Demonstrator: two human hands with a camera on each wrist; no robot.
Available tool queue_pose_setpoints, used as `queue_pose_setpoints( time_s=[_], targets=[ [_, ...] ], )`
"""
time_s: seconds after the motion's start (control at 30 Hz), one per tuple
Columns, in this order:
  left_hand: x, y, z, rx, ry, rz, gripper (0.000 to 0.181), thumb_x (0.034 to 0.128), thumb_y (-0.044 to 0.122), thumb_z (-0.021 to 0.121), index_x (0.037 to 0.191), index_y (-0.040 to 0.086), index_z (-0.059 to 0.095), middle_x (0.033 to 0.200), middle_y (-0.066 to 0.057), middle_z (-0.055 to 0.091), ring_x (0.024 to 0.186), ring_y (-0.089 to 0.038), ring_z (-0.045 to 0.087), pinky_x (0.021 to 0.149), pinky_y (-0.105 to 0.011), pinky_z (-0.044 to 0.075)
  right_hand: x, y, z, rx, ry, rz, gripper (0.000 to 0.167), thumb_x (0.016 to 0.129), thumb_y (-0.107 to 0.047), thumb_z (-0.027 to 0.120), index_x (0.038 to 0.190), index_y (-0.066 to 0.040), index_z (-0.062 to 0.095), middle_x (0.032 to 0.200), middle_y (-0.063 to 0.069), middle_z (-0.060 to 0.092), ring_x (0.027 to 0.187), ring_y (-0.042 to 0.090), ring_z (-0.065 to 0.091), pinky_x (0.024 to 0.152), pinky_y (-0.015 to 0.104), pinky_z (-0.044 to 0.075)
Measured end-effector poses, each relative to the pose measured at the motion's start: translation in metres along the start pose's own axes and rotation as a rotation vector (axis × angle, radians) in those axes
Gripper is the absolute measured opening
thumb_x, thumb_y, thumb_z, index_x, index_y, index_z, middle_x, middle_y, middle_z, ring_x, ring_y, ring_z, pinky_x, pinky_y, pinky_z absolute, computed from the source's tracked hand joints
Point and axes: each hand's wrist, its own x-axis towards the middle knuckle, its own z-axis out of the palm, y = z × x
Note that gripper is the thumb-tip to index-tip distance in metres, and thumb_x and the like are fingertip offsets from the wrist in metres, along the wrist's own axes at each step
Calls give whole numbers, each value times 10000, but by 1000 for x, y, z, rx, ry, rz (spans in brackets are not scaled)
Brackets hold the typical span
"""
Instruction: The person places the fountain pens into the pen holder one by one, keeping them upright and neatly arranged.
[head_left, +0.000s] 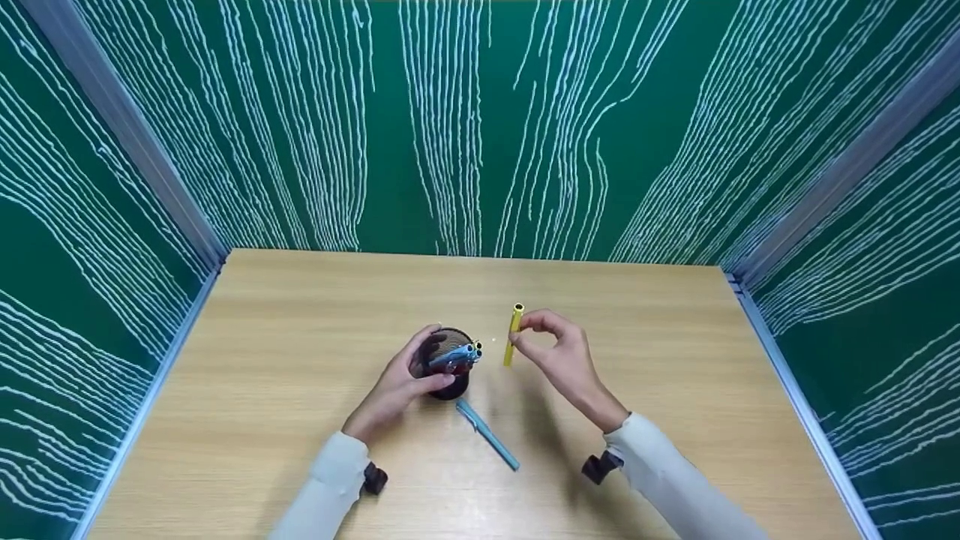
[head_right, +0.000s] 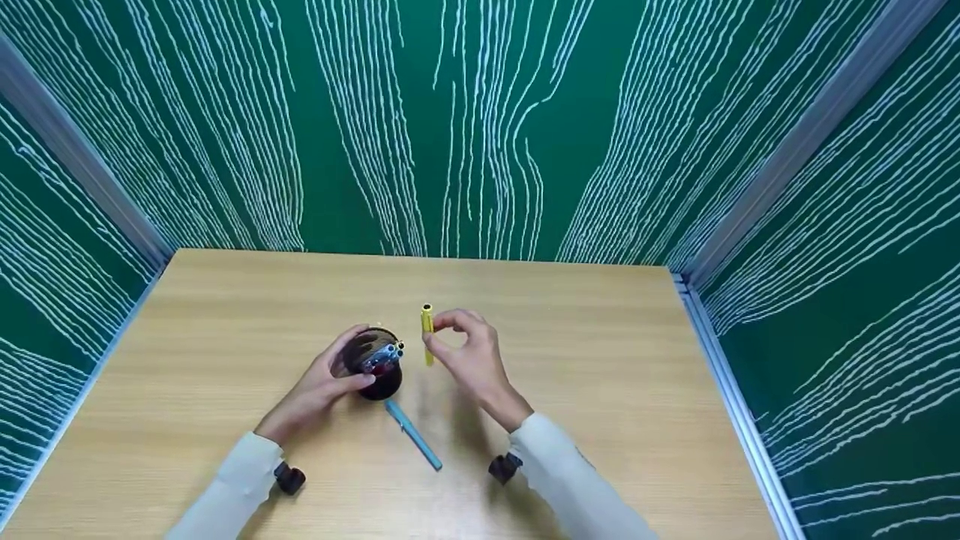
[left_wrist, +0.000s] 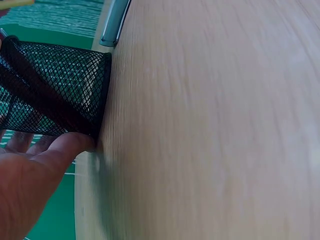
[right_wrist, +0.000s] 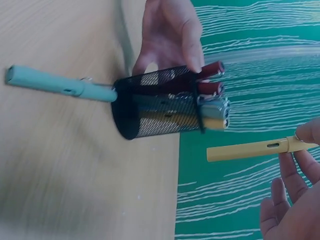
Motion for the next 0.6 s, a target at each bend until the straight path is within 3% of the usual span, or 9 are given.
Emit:
queue_pose_setpoints(
  time_s=[0.33,0.47,0.6],
  targets=[
    [2,0,-2,92,19,0,940,930,159,895,1717,193,383,1674,-108,491,1560,-336,430,1333,-535,242,12,-21,13,31,-25,-39,118,956,-77,847,1068,-102,820,1137,25,770,1136,264,645,1084,527,476],
    [2,0,-1,40,-7,10,933,948,133,876,1723,161,358,1685,-138,467,1567,-348,421,1329,-526,254,16,-26,17,53,-25,-68,119,957,-70,851,1069,-92,819,1097,19,779,1106,255,645,1078,549,475],
    [2,0,-1,-1,-29,22,947,956,79,855,1733,126,316,1691,-163,450,1571,-348,421,1324,-497,284,19,-30,21,53,-21,-77,123,953,-70,851,1070,-89,816,1075,12,777,1085,238,648,1056,485,487]
  ],
)
